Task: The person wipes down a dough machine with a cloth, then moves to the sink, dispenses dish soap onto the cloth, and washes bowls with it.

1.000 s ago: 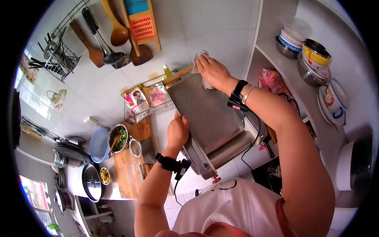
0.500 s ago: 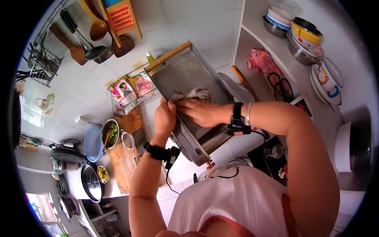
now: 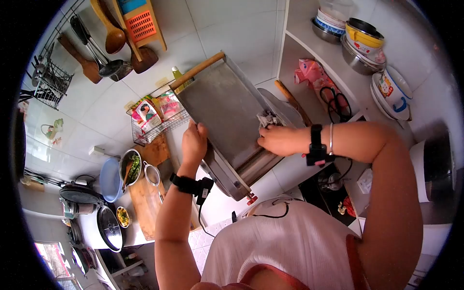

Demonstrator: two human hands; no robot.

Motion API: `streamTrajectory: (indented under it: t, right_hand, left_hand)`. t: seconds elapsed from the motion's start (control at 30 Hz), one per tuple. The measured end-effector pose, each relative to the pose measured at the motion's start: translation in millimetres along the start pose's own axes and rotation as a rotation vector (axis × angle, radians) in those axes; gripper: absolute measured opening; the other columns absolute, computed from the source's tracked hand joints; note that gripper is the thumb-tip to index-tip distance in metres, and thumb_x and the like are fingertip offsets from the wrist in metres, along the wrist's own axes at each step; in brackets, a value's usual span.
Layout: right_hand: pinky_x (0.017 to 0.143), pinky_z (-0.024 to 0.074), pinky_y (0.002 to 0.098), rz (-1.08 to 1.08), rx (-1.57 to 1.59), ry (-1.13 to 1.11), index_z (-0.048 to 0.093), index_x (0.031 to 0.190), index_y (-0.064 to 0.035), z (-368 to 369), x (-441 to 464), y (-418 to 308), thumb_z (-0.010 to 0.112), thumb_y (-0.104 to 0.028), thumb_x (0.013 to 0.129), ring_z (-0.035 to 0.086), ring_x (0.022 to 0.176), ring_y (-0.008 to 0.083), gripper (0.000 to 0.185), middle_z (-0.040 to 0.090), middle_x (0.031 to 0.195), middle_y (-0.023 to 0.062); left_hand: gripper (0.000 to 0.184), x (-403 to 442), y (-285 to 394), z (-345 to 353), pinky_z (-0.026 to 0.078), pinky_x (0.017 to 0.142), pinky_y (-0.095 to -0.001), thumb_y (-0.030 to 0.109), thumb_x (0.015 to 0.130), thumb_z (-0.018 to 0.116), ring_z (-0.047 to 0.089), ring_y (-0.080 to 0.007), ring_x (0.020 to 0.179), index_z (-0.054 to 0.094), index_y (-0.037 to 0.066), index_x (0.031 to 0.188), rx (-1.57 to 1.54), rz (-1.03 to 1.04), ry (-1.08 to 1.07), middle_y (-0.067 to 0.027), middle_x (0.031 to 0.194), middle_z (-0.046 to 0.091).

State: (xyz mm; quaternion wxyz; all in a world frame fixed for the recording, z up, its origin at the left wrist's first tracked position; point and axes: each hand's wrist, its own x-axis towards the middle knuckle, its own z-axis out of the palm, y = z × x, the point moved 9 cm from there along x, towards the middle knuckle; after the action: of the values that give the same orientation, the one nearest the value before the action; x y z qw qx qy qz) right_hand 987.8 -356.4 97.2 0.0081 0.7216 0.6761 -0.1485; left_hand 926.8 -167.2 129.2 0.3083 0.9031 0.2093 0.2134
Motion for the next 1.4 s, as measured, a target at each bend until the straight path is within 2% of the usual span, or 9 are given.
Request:
streamTrajectory:
  t: [0.2,0.4,0.57,0.7,0.77,1.0,1.2,1.27,1.4]
  right_hand:
    - [0.075,0.0440,0.0418,0.105,0.189,0.299,0.055,0.084,0.0006,-31,25,20,0.054,0.002,0.072,0.054,0.084,0.0340,0.012,0.052,0.088,0.0158]
    - [0.076,0.0478,0.0355,0.049,-0.455,0.627,0.055,0.083,-0.0022,-110,104,51,0.053,-0.012,0.078,0.053,0.089,0.0279,0.011,0.051,0.088,0.0110]
    - [0.077,0.0477,0.0325,0.027,-0.563,0.818,0.052,0.086,-0.0023,-135,120,54,0.051,-0.011,0.075,0.051,0.093,0.0257,0.014,0.052,0.091,0.0098]
    - [0.078,0.0435,0.0305,0.057,-0.753,0.527,0.056,0.089,-0.0047,-108,99,48,0.054,-0.014,0.071,0.050,0.093,0.0223,0.021,0.053,0.091,0.0056]
    - [0.078,0.0382,0.0297,-0.039,-0.854,0.558,0.058,0.081,-0.0091,-83,69,32,0.054,-0.016,0.071,0.049,0.089,0.0200,0.012,0.053,0.085,0.0041]
    - [0.078,0.0374,0.0327,-0.152,-0.595,0.150,0.063,0.067,-0.0119,-11,1,6,0.057,-0.017,0.066,0.051,0.084,0.0189,0.008,0.056,0.077,0.0017]
    - [0.076,0.0387,0.0319,-0.042,-0.735,0.401,0.061,0.068,-0.0118,-81,90,44,0.054,-0.015,0.071,0.051,0.085,0.0200,0.008,0.054,0.077,0.0030]
    - [0.074,0.0391,0.0318,0.056,-0.712,0.783,0.058,0.070,-0.0107,-122,96,42,0.051,-0.013,0.073,0.051,0.085,0.0215,0.008,0.053,0.078,0.0035]
    - [0.079,0.0404,0.0400,0.336,-0.545,0.679,0.050,0.082,-0.0057,-87,69,26,0.047,-0.006,0.076,0.050,0.091,0.0274,0.006,0.049,0.086,0.0103]
  left_hand:
    - [0.043,-1,-9,6,0.047,0.066,-0.0489,0.021,0.088,0.043,0.060,-0.0422,0.072,0.039,-0.001,0.125,0.053,-0.030,0.021,-0.0246,0.076,0.062]
    - [0.043,0,-4,2,0.047,0.065,-0.0482,0.021,0.087,0.043,0.060,-0.0411,0.073,0.041,-0.003,0.123,0.032,-0.068,-0.010,-0.0249,0.076,0.062]
    - [0.043,1,-8,2,0.047,0.063,-0.0474,0.021,0.087,0.044,0.060,-0.0407,0.071,0.042,-0.005,0.121,0.032,-0.066,0.000,-0.0243,0.075,0.062]
    - [0.043,0,-8,2,0.047,0.063,-0.0478,0.023,0.087,0.045,0.061,-0.0403,0.070,0.043,-0.006,0.120,0.015,-0.066,0.010,-0.0239,0.073,0.062]
    - [0.044,-1,-8,2,0.047,0.063,-0.0477,0.023,0.087,0.045,0.061,-0.0401,0.070,0.043,-0.006,0.120,0.013,-0.073,-0.002,-0.0237,0.074,0.062]
    - [0.046,0,-10,3,0.047,0.064,-0.0472,0.026,0.088,0.044,0.061,-0.0401,0.070,0.043,-0.007,0.121,0.011,-0.074,0.007,-0.0238,0.073,0.062]
    - [0.046,-2,-8,-1,0.047,0.065,-0.0474,0.026,0.088,0.044,0.061,-0.0404,0.070,0.043,-0.007,0.121,-0.033,-0.070,0.042,-0.0239,0.073,0.062]
    - [0.048,-2,-12,-1,0.048,0.065,-0.0470,0.029,0.090,0.043,0.061,-0.0403,0.073,0.042,-0.008,0.122,-0.062,-0.084,0.021,-0.0250,0.075,0.062]
    - [0.054,-4,-28,0,0.050,0.068,-0.0414,0.032,0.091,0.050,0.064,-0.0370,0.078,0.039,-0.007,0.126,-0.356,-0.096,-0.041,-0.0246,0.089,0.063]
